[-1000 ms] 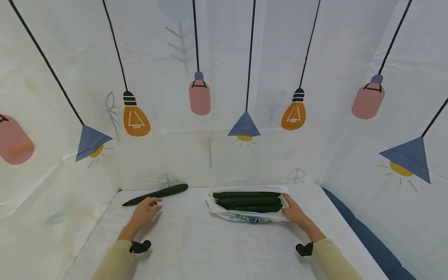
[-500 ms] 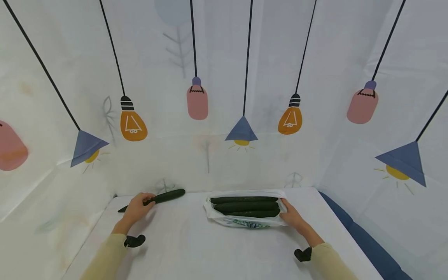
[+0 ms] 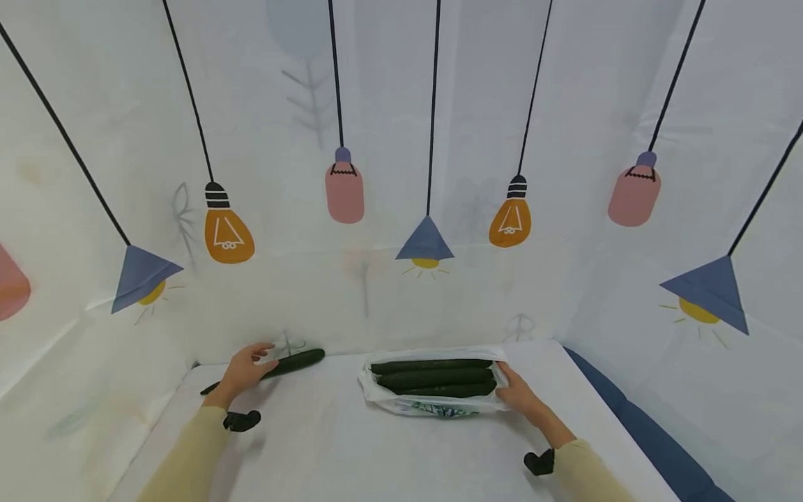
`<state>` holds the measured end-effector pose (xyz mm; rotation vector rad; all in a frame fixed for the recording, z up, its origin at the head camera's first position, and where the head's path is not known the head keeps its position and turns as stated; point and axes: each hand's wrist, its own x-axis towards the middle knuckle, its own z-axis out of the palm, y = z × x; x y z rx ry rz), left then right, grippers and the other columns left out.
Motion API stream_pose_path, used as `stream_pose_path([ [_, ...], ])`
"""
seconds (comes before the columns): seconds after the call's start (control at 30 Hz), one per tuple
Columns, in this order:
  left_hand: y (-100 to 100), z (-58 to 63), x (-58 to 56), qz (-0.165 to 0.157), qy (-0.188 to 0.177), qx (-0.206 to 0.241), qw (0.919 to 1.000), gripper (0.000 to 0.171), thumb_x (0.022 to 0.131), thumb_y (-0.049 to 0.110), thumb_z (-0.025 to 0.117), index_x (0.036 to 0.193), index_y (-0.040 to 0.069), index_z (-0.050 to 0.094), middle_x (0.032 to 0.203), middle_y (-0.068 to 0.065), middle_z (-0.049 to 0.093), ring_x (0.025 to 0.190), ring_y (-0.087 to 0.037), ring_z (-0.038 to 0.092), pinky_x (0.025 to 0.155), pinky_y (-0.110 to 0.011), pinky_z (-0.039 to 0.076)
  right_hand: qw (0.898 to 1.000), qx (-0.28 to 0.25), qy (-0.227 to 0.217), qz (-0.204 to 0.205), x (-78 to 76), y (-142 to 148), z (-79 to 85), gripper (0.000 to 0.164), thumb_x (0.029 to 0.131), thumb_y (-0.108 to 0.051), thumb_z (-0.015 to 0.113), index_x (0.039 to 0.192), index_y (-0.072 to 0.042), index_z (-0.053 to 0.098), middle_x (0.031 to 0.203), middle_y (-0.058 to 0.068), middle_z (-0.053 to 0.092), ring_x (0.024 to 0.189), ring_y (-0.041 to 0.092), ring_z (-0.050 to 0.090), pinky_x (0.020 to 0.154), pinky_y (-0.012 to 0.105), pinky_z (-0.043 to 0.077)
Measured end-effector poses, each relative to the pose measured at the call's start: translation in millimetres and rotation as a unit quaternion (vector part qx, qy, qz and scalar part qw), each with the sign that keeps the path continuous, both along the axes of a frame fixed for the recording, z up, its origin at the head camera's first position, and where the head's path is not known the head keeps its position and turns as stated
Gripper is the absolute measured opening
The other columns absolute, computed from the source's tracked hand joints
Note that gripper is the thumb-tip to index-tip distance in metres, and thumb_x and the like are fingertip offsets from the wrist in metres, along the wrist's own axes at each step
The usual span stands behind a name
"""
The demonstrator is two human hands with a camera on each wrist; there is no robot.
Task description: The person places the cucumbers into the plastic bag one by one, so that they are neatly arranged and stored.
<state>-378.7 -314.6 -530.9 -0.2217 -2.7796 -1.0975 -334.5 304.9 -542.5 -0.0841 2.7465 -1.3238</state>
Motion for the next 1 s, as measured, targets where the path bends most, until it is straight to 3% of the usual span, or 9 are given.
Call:
stream_pose_path([
  [0.33, -6, -15.0, 9.1, 0.000, -0.046, -0.002, 0.9989, 0.054, 0.094, 0.023, 0.066, 0.138, -0.003, 0.049, 0.129, -0.033, 0.051, 0.118, -0.056, 0.044, 0.091, -0.063, 0.040, 1.000, -0.001, -0.002, -0.011, 8.9, -7, -15.5, 0.079, 0.080, 0.006, 0.054, 0.152, 0.004, 0.022, 0.152, 0.031, 0.021, 0.138, 0.049, 0.018, 0.107, 0.063, 0.021],
  [0.57, -11, -26.2, 1.3, 0.007, -0.072, -0.047, 0.9963, 0.060, 0.093, 0.032, 0.067, 0.142, 0.004, 0.047, 0.132, -0.028, 0.052, 0.119, -0.050, 0.046, 0.089, -0.067, 0.037, 1.000, -0.004, 0.009, -0.009, 9.4, -8, -10.2, 0.078, 0.079, 0.007, 0.053, 0.151, 0.005, 0.022, 0.152, 0.031, 0.021, 0.139, 0.049, 0.017, 0.108, 0.062, 0.020],
  [0.73, -8, -24.1, -2.5, 0.004, -0.069, -0.082, 0.9942, 0.060, 0.091, 0.033, 0.067, 0.142, 0.007, 0.048, 0.128, -0.026, 0.055, 0.115, -0.049, 0.050, 0.087, -0.072, 0.032, 1.000, -0.003, 0.008, -0.010, 7.3, -7, -3.6, 0.076, 0.082, 0.006, 0.052, 0.152, 0.004, 0.021, 0.153, 0.030, 0.019, 0.139, 0.048, 0.015, 0.108, 0.063, 0.019],
  [1.0, -6, -20.5, -4.2, 0.014, -0.056, -0.124, 0.9906, 0.062, 0.086, 0.034, 0.074, 0.138, 0.007, 0.054, 0.110, -0.016, 0.064, 0.099, -0.040, 0.059, 0.080, -0.064, 0.034, 1.000, -0.001, 0.008, -0.012, 3.2, -5, -2.5, 0.076, 0.083, 0.006, 0.051, 0.152, 0.003, 0.019, 0.154, 0.029, 0.017, 0.139, 0.048, 0.014, 0.108, 0.063, 0.018],
])
